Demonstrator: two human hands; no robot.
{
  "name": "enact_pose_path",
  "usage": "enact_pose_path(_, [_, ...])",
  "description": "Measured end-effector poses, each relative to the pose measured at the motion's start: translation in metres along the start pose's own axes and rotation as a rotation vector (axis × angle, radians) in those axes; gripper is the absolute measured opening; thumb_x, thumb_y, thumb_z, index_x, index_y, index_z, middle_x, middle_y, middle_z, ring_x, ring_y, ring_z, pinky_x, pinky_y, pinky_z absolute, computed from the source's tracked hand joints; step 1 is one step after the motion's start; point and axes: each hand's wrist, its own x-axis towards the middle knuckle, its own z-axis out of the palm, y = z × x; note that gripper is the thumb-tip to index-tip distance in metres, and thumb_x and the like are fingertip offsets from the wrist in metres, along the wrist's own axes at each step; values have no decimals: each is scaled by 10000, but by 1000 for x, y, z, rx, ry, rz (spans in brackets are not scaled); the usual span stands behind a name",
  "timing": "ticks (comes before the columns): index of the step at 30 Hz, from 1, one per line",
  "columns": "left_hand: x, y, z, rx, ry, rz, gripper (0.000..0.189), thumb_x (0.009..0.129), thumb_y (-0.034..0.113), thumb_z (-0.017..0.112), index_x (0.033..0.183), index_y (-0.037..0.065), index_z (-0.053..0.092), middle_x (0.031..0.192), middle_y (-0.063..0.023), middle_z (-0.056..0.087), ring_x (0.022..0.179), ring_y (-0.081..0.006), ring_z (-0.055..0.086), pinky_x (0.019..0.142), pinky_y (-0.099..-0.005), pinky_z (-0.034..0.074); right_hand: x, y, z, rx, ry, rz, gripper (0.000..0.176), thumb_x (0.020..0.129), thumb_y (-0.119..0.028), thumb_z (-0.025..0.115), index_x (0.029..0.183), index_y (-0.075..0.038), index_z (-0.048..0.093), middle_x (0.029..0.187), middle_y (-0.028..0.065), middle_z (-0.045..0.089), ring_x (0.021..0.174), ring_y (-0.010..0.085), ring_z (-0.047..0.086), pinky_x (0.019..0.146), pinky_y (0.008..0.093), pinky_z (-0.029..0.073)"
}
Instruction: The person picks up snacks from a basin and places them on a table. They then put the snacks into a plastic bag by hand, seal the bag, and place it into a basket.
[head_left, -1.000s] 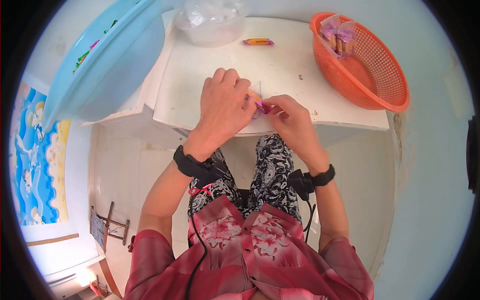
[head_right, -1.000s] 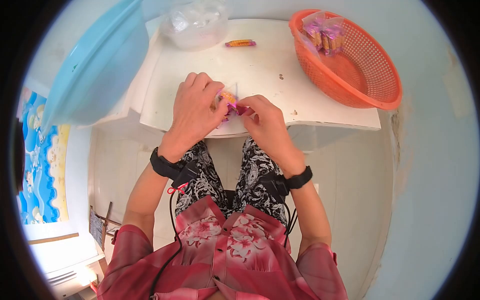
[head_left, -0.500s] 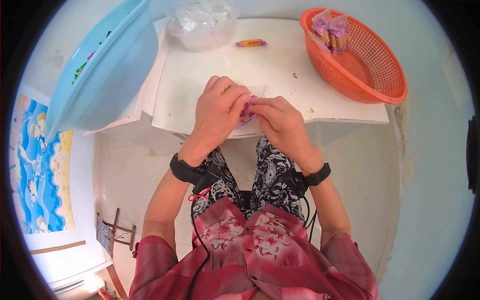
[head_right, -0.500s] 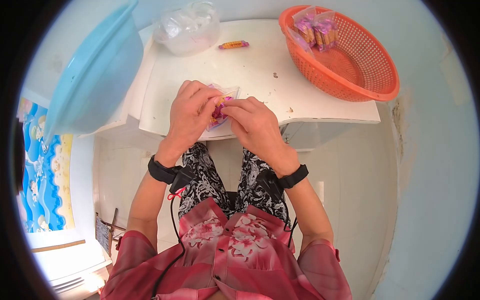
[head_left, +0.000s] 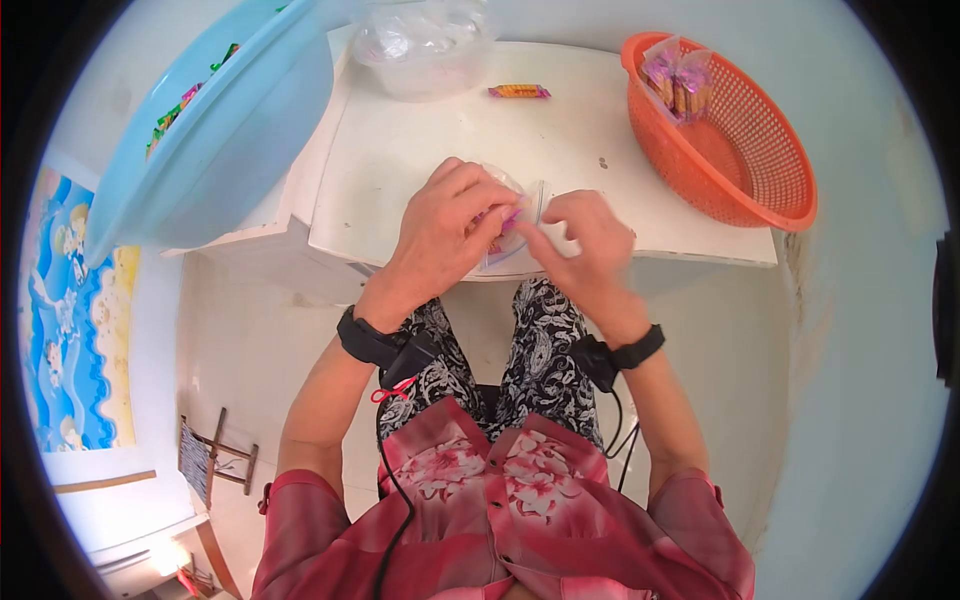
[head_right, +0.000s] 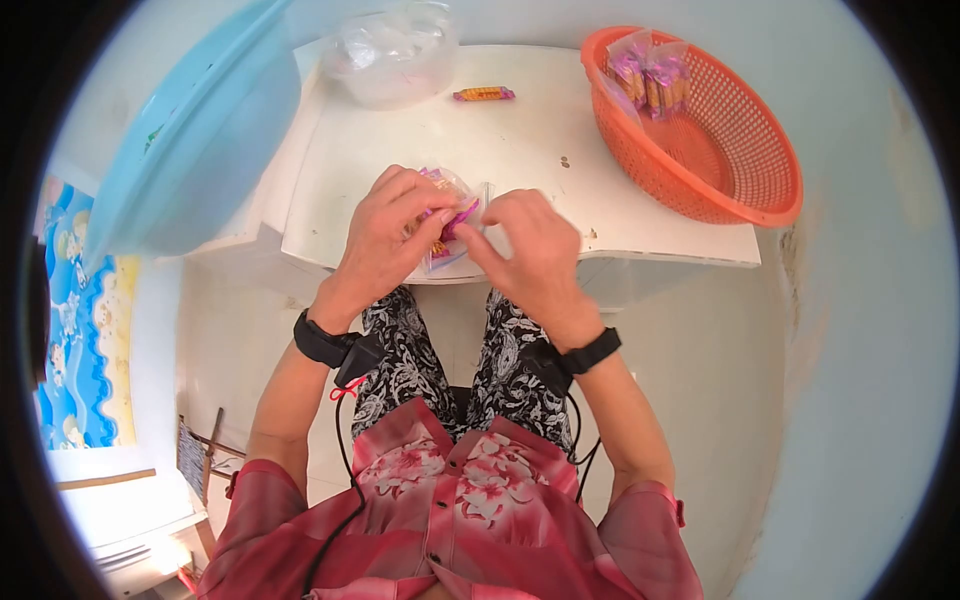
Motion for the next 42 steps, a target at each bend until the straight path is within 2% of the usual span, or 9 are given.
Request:
enact_pose_path(5, [-5,-1,-7,14,59,-34,127,903,59,757,1027,31,762,938,-96,662,913,-285,610,749,-387,519,50,27,-24,-91,-178,165,144,927,-136,790,960,-58,674,845,80,698,691,240,659,640,378,530])
enact_pose_path(9, [-3,5,-16,39,115,-17,104,892,50,760,995,34,760,914,-94,657,892,-291,608,742,-391,516,99,74,-15,-131,-463,220,177,972,-182,715,1076,-39,705,1016,142,774,895,314,739,787,437,574])
enact_pose_path(15, [-5,11,-13,15,119,-9,111,860,31,768,967,56,754,928,-78,656,882,-295,612,734,-403,531,138,130,31,-343,-649,171,431,991,-130,607,1419,-98,642,1348,171,705,1277,344,661,1028,480,531])
enact_pose_path(21, [-6,12,-15,-7,145,-27,132,846,10,769,973,47,761,889,-69,651,855,-278,600,701,-390,515,154,147,60,-491,-779,247,486,1013,-133,537,1495,-88,589,1501,139,628,1388,337,586,1107,441,494])
enact_pose_path(27, [-7,15,-12,6,147,-27,140,840,12,765,974,53,755,894,-66,650,858,-281,599,698,-394,513,158,157,74,-593,-820,205,357,994,-103,489,1275,-122,708,1276,103,734,1244,339,666,993,503,536])
enact_pose_path(30, [-8,18,-11,21,152,-38,123,853,32,765,974,54,753,898,-71,647,864,-291,598,713,-404,514,146,149,72,-543,-666,124,265,982,-120,513,1121,-110,737,1146,122,753,1107,362,708,898,519,557])
enact_pose_path(33, [-12,19,-10,66,114,-56,127,864,66,766,990,65,749,934,-80,654,903,-309,611,754,-419,529,142,128,56,-633,-763,164,294,979,-171,600,1227,-104,742,1200,143,745,1104,346,710,916,493,553])
enact_pose_path(39, [-19,23,-3,195,148,-60,126,853,76,762,976,79,733,941,-83,658,900,-314,616,765,-425,533,90,57,-14,-68,-350,188,165,946,-135,718,1085,-46,717,963,119,730,816,275,707,723,422,552])
enact_pose_path(42, [-23,20,0,194,198,-75,114,855,64,783,957,68,733,902,-67,665,856,-290,613,729,-408,514,44,12,-47,223,-225,471,190,917,-49,782,1082,-20,693,902,72,686,687,138,630,619,296,500])
